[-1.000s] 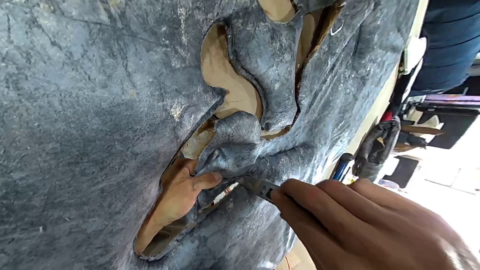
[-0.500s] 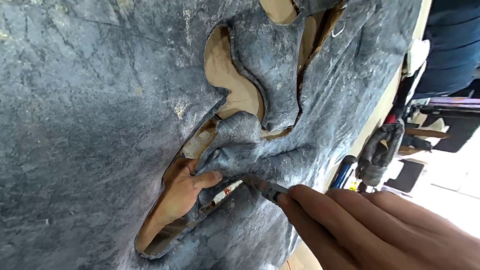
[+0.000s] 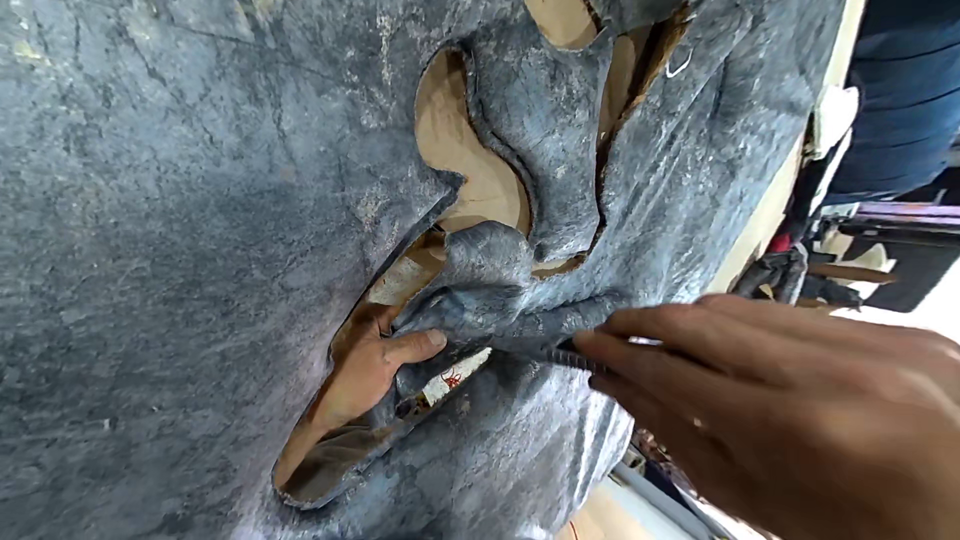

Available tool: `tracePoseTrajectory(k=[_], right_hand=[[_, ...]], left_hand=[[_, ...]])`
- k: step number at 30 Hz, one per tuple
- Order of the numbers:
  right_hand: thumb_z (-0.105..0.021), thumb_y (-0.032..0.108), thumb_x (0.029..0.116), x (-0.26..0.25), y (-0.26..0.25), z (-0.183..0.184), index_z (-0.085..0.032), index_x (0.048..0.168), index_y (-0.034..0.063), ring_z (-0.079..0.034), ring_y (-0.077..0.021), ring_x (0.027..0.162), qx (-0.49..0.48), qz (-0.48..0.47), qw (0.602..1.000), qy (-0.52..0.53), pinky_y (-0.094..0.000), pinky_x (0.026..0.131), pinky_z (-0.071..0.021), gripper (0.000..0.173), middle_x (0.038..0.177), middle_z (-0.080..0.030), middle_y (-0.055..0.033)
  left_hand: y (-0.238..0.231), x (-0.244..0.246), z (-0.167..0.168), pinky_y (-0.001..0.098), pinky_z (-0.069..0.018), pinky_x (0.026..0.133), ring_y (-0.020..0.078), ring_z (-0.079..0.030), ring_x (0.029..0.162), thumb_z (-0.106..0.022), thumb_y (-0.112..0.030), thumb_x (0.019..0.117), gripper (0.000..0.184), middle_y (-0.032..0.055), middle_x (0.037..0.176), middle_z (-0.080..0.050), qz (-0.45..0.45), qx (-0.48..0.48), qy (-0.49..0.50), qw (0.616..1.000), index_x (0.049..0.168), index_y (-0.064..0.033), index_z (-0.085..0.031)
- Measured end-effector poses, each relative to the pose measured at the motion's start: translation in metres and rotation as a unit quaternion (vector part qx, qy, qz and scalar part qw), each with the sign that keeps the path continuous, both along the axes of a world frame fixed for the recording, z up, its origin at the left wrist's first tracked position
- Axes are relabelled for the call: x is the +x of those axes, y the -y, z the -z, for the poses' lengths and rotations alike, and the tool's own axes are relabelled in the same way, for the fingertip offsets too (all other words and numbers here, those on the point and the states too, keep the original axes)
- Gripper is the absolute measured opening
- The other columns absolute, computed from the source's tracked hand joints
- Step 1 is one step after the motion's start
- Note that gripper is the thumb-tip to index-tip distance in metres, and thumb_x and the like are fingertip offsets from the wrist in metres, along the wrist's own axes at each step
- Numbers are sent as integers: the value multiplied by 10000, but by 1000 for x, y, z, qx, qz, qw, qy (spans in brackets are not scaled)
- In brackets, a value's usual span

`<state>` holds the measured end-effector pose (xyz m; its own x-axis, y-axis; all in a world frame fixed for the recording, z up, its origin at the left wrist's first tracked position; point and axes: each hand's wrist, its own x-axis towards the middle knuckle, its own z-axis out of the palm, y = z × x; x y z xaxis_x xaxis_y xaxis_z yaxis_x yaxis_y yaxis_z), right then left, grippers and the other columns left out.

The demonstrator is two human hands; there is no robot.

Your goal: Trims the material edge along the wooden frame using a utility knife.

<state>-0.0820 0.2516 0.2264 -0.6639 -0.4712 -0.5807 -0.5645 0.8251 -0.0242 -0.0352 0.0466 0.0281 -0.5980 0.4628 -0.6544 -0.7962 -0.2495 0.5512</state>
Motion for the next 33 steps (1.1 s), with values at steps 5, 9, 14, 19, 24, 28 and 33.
tracePoseTrajectory(k=[5,9,14,19,24,28,33], right_hand=[[-485,372,989,-28,-11,14,-794,1033,211,-615,-103,617,-16,-12,1000,-10,-330,461,-430,352,830,-678,68],[-505,342,982,-22,-6,12,-796,1037,203,-603,-92,603,-9,-2,1000,-16,-313,457,-432,327,819,-679,73],[-503,312,998,-10,-3,12,-786,1058,172,-623,-145,662,-2,-1,1000,-30,-336,487,-439,322,853,-686,32],[-514,299,996,0,-2,11,-779,1026,152,-622,-172,651,4,14,999,-48,-347,463,-428,304,828,-670,13],[-526,310,1012,4,-6,3,-776,1066,147,-642,-180,676,11,26,998,-56,-358,483,-445,304,882,-697,-6],[-510,281,1002,8,-5,10,-763,1024,147,-637,-178,680,4,20,998,-62,-352,477,-446,286,856,-682,7],[-527,302,1017,12,-10,8,-773,1064,140,-638,-189,680,2,27,997,-68,-358,483,-448,299,883,-697,-11]], left_hand=[[-9,-20,7,202,-589,583,46,-697,639,-602,43,943,182,7,758,-751,-10,33,25,999,878,-63,-736],[-13,-24,11,211,-594,600,58,-702,661,-589,3,959,169,24,783,-751,-16,60,20,998,898,-57,-735],[-14,-23,9,198,-596,648,35,-704,705,-569,-21,967,195,-7,808,-755,-21,71,-10,997,912,-92,-743],[-13,-23,8,187,-592,647,21,-698,694,-574,-12,958,198,-20,792,-752,-25,64,-18,997,893,-91,-743],[-13,-24,7,171,-585,666,3,-696,719,-548,-46,993,224,-37,806,-751,-13,60,6,998,918,-109,-749],[-16,-26,7,198,-596,716,22,-706,763,-549,-45,979,201,-25,833,-754,-21,51,11,998,940,-106,-737],[-16,-26,5,188,-592,711,16,-703,759,-540,-61,997,211,-25,833,-753,-28,43,28,998,944,-110,-739]])
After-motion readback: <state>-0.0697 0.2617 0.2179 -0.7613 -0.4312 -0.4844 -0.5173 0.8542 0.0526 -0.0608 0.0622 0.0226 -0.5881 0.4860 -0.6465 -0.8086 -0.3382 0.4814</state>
